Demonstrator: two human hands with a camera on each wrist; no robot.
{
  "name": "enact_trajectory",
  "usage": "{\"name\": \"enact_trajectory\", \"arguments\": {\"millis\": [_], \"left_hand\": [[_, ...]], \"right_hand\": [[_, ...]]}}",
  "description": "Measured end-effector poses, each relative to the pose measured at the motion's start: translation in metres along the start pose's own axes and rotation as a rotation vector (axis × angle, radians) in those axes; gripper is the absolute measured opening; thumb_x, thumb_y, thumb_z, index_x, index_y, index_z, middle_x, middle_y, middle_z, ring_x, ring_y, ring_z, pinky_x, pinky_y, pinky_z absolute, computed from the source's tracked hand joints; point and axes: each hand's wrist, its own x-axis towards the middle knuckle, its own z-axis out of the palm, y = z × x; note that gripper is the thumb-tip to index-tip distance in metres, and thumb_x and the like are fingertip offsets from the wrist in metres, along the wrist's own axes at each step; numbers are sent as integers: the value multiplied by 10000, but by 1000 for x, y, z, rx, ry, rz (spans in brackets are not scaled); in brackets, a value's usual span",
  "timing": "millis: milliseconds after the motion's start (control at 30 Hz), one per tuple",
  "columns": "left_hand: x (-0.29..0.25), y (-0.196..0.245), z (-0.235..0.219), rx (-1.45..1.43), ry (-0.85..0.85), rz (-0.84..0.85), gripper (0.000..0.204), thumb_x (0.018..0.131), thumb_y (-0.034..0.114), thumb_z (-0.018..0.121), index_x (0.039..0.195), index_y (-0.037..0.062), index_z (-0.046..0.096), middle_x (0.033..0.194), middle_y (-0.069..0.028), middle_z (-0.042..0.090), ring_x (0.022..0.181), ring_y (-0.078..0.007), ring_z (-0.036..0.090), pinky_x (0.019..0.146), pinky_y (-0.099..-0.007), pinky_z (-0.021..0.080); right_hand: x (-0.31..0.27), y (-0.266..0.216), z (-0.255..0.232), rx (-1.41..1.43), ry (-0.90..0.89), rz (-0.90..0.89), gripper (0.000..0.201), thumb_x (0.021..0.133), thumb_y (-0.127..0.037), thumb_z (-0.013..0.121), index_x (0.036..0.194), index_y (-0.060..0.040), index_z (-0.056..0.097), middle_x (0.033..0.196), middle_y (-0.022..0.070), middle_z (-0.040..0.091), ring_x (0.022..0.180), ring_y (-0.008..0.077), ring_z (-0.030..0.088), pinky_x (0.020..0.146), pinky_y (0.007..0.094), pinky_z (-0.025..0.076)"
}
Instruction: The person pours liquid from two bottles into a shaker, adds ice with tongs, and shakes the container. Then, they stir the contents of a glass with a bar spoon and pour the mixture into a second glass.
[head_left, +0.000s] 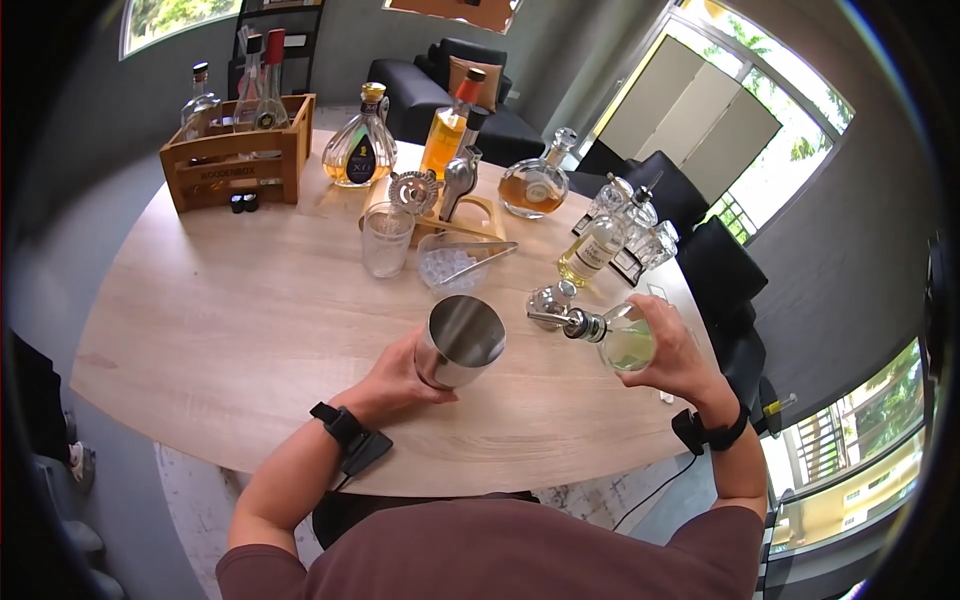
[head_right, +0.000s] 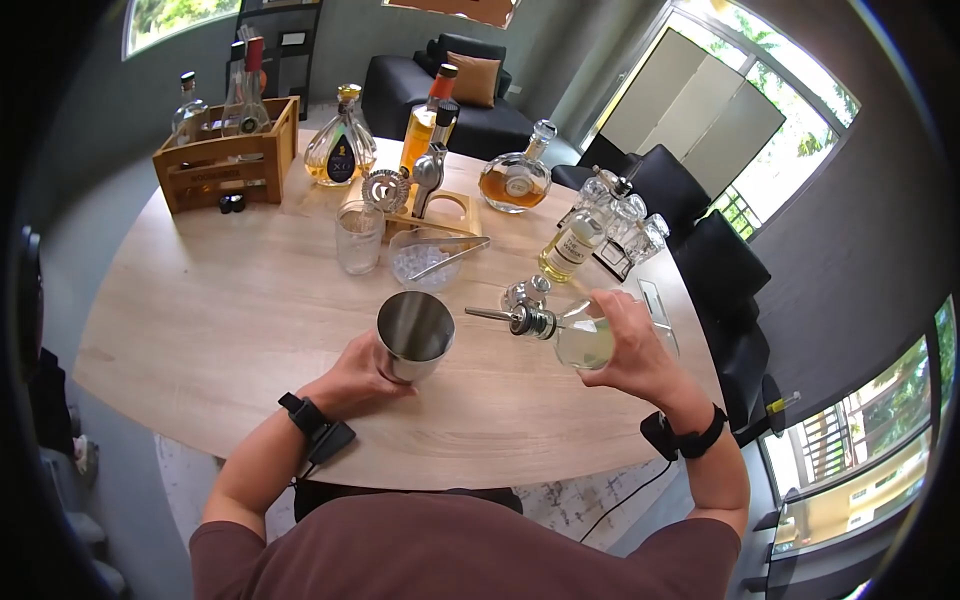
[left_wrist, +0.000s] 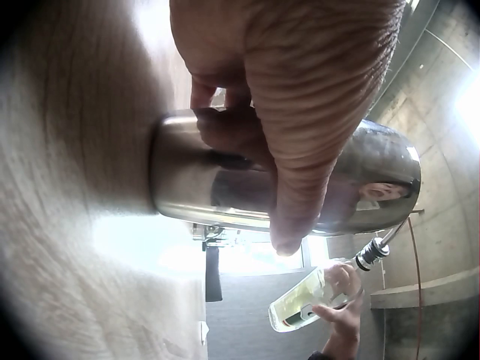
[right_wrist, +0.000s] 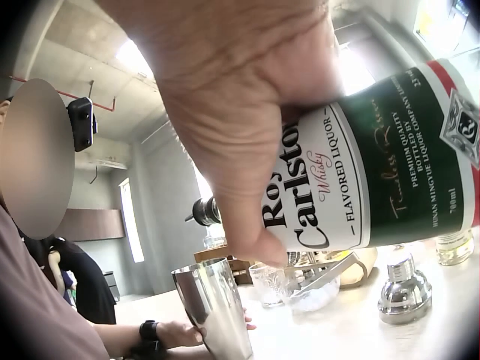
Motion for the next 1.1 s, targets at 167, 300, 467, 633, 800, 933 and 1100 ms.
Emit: {"name": "enact_trajectory", "arguments": {"millis": [167, 300, 467, 633, 800, 933, 1100], "left_hand": [[0, 2, 0, 93, 25, 106, 761, 611, -60, 837, 1273, 28, 471, 1207, -23, 554, 1129, -117, 485, 967, -288, 438], [-1, 6, -1, 149, 30, 106, 762, 613, -43, 838, 1278, 30, 474, 1208, -23, 555, 1130, -116, 482, 970, -285, 429], [-1, 4, -2, 81, 8, 120, 768, 611, -31, 840, 1284, 37, 476, 1217, -31, 557, 1132, -122, 486, 980, -284, 418], [1, -2, -4, 128, 2, 157, 834, 615, 46, 847, 1341, 40, 438, 1213, -81, 567, 1134, -156, 505, 994, -303, 403], [0, -1, -4, 100, -4, 117, 789, 610, -32, 837, 1301, 35, 462, 1245, -41, 548, 1160, -131, 479, 1011, -296, 400], [4, -11, -5, 101, 16, 171, 819, 613, 45, 851, 1329, 38, 452, 1170, -79, 580, 1093, -150, 513, 967, -294, 413], [4, -10, -7, 143, 23, 192, 824, 611, 57, 858, 1328, 37, 452, 1153, -84, 588, 1076, -155, 523, 953, -299, 424]], "right_hand": [[12, -4, -10, -105, -17, -88, 815, 501, -119, 808, 1224, -45, 440, 1058, 147, 570, 1030, 337, 534, 916, 413, 398], [21, -8, -16, -133, -41, -89, 827, 477, -97, 819, 1217, -44, 453, 1072, 146, 571, 1046, 341, 533, 924, 417, 393], [27, -10, -23, -178, -45, -85, 824, 459, -79, 826, 1200, -44, 467, 1082, 149, 566, 1042, 351, 536, 929, 420, 391], [34, -13, -31, -254, -41, -105, 824, 458, -54, 831, 1197, -53, 465, 1085, 159, 562, 1050, 351, 539, 924, 407, 402], [39, -19, -37, -311, -53, -103, 857, 438, -35, 845, 1204, -56, 461, 1098, 156, 564, 1054, 351, 542, 930, 404, 405], [41, -19, -42, -340, -47, -115, 874, 434, -33, 854, 1212, -54, 455, 1113, 153, 565, 1060, 351, 542, 937, 405, 405], [43, -20, -46, -358, -61, -114, 885, 434, -35, 857, 1221, -52, 453, 1115, 154, 563, 1076, 346, 537, 940, 409, 401]]}}
